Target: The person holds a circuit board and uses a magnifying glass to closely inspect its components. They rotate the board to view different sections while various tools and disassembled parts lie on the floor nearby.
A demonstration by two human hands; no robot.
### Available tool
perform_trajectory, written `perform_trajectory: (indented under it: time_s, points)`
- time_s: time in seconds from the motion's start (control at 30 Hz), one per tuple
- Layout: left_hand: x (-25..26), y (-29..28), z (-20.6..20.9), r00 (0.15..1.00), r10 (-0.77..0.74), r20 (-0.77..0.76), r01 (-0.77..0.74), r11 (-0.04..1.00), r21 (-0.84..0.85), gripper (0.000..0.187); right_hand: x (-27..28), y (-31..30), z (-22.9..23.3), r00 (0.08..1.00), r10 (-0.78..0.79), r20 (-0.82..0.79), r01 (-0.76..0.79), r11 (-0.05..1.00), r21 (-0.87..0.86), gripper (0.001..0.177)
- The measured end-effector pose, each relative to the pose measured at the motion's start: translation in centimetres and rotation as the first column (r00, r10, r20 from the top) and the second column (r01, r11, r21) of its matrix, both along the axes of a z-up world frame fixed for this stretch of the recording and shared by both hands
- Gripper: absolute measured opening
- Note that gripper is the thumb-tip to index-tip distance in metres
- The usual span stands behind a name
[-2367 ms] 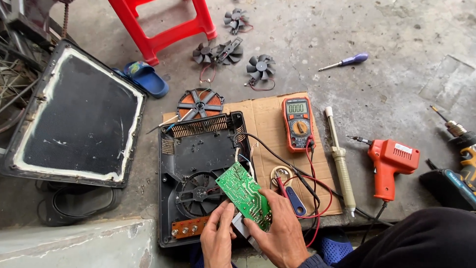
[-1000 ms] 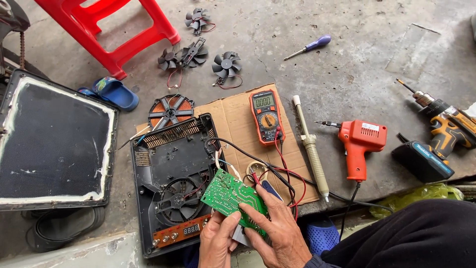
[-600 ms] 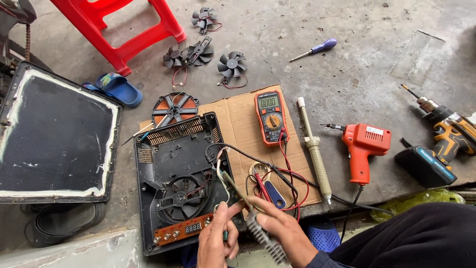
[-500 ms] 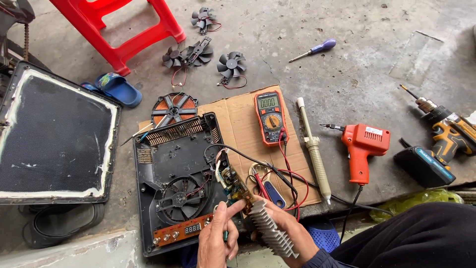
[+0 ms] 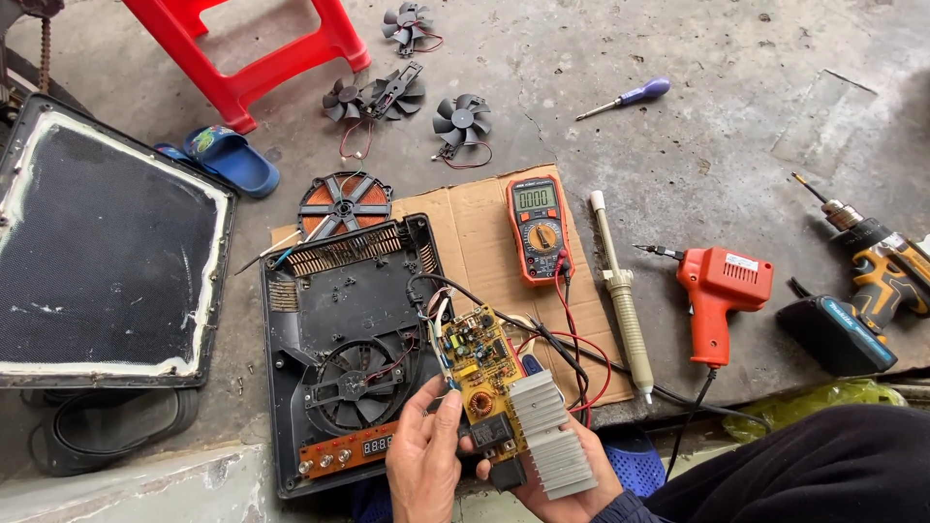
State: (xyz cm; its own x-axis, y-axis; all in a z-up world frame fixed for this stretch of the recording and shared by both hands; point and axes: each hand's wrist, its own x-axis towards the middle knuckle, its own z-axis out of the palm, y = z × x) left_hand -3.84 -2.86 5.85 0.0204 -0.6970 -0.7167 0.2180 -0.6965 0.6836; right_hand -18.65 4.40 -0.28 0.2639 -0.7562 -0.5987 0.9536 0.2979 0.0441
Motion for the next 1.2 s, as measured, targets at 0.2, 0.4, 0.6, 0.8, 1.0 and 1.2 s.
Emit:
perform_trajectory:
  time_s: [0.2, 0.4, 0.6, 0.8, 1.0, 1.2]
  points:
    - [-0.9, -0.4, 0.8, 0.997, 0.069, -0.031, -0.066, 0.994, 0.093, 0.055, -0.1, 0.0, 0.7, 1.000, -0.005, -0.014, 0.006, 0.999, 0.054, 0.073]
    - [-0.8, -0.7, 0.4, 0.994, 0.073, -0.082, -0.062, 0.989, 0.134, 0.057, -0.2, 0.1, 0.0, 0.999, -0.011, -0.032, 0.014, 0.996, 0.090, 0.067]
    - [-0.6, -0.9, 0.5, 0.999, 0.009, -0.044, -0.001, 0.984, 0.181, 0.048, -0.3, 0.8, -1.7, 0.999, -0.014, -0.037, 0.017, 0.997, 0.075, 0.075]
    - [-0.6, -0.7, -0.1, 0.992, 0.123, -0.032, -0.117, 0.983, 0.141, 0.040, 0.3, -2.4, 5.6, 0.996, 0.057, -0.075, -0.041, 0.978, 0.206, 0.072]
    - [-0.7, -1.0, -0.8, 0.956, 0.278, -0.097, -0.270, 0.959, 0.085, 0.042, -1.5, -1.9, 3.1, 0.946, 0.077, -0.316, 0.013, 0.961, 0.275, 0.078]
    - [-1.1, -0.8, 1.5, 0.985, 0.163, 0.060, -0.167, 0.983, 0.075, 0.041, -0.9, -2.7, 1.9, 0.720, 0.188, -0.668, 0.030, 0.953, 0.300, 0.040]
